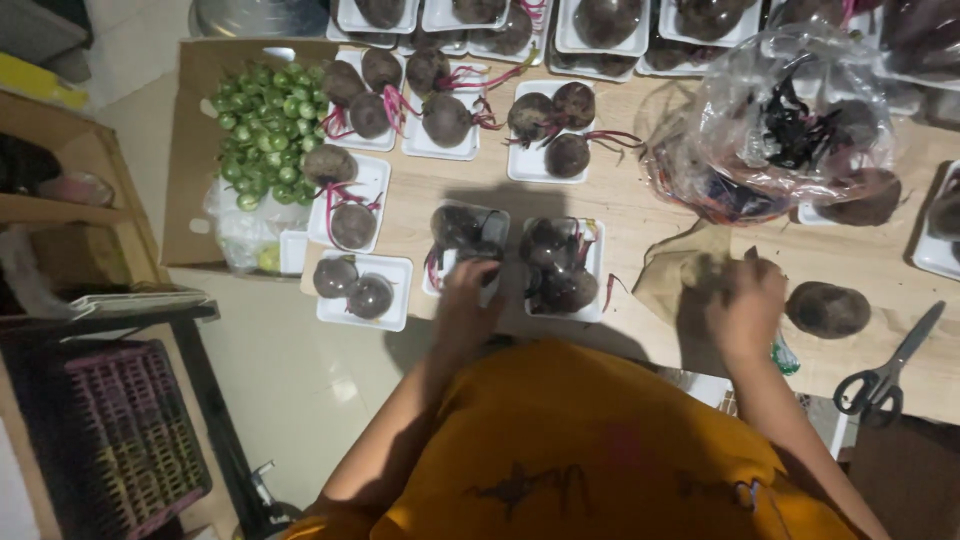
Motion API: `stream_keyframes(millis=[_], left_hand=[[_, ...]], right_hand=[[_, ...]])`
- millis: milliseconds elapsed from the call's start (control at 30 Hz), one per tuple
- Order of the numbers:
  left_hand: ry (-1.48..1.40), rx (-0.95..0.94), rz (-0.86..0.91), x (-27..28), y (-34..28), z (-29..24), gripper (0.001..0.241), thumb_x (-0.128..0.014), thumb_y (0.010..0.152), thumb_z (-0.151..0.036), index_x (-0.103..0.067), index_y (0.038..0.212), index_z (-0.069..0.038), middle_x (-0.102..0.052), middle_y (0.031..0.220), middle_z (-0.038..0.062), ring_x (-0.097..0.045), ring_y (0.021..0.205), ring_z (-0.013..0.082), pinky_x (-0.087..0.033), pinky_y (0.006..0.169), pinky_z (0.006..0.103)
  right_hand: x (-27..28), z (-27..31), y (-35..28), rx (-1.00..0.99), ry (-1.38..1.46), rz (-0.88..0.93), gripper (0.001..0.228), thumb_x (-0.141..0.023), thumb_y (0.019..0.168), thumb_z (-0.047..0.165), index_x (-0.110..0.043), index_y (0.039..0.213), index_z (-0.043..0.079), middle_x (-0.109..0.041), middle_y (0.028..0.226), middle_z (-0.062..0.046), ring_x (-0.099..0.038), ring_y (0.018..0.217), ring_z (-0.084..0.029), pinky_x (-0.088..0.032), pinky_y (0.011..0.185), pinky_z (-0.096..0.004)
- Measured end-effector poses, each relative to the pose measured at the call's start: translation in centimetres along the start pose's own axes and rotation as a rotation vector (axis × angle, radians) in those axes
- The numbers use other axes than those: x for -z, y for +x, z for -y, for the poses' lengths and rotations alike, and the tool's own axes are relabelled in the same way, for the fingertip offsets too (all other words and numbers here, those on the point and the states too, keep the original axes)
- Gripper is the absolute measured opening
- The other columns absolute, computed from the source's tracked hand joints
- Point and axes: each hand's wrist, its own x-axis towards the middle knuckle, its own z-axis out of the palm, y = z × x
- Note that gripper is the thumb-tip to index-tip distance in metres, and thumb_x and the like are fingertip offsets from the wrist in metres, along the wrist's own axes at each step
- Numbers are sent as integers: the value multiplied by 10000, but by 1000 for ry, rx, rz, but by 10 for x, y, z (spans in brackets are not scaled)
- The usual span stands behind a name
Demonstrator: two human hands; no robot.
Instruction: The person trims roots and stems from beets using scissors and a utility knife, wipes them with a cloth, and places them into plastic trays on a table.
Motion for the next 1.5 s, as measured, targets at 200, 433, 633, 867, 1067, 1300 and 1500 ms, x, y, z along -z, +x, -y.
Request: stream_keyframes(millis=[200, 433, 633, 867, 1067, 1300, 1500], left_hand=[[142, -280, 205, -27, 38, -66, 709, -674, 718, -414, -589, 1348, -101, -645, 1228, 217, -588, 1151, 405, -374, 1055, 557], [555, -286, 131, -53, 47, -96, 1238, -792, 585, -793, -359, 1562, -167, -383, 1569, 133, -430, 1403, 367, -434, 985, 560], [532, -141, 226, -62, 49, -77, 1282, -853, 545, -707, -338, 1564, -125, -299, 1627, 173, -305, 1481, 379, -333, 1093, 628], [505, -64, 275, -75, 44, -68, 1317, -882, 551, -650, -262, 1589, -129, -252, 1659, 130, -183, 1558, 348, -280, 1123, 619], [478, -45, 328, -71, 39, -64, 1278, -855, 618, -612, -200, 1607, -137, -220, 1677, 125, -101, 1581, 334, -192, 1176, 610], [500, -52, 301, -76, 37, -61, 1313, -864, 590, -627, -197, 1612, -144, -215, 1681, 109, -97, 1582, 330, -144, 1215, 614], [505, -67, 305, -75, 37, -60, 1299, -862, 606, -620, -201, 1610, -127, -221, 1676, 121, -95, 1578, 340, -136, 1216, 623]], right_hand=[[-36, -73, -44, -213, -327, 187, 404, -566, 959, 168, -551, 1343, 42, -602, 1103, -270, -643, 853, -496, -540, 617, -582], [13, -32, -57, -417, 113, -36, 379, -627, 906, 76, -431, 1207, -45, -473, 1207, -314, -549, 1008, -604, -423, 831, -679], [59, 45, -40, -387, 759, 229, 443, -458, 952, -99, -515, 1382, -12, -592, 1179, -383, -657, 882, -498, -533, 736, -546], [34, 93, -28, -260, 480, 580, 412, -523, 922, 134, -686, 1297, 189, -734, 1160, -204, -657, 1150, -459, -489, 1001, -586], [10, 84, -24, -253, 322, 621, 425, -542, 941, 205, -659, 1349, 207, -745, 1167, -190, -650, 1182, -438, -485, 1032, -577], [41, 140, -15, -350, 436, 625, 423, -536, 942, 176, -679, 1337, 130, -735, 1089, -279, -696, 1021, -455, -511, 972, -564], [-4, 88, -6, -378, 428, 720, 460, -539, 940, 157, -654, 1381, 93, -742, 1021, -265, -683, 790, -380, -554, 713, -471]])
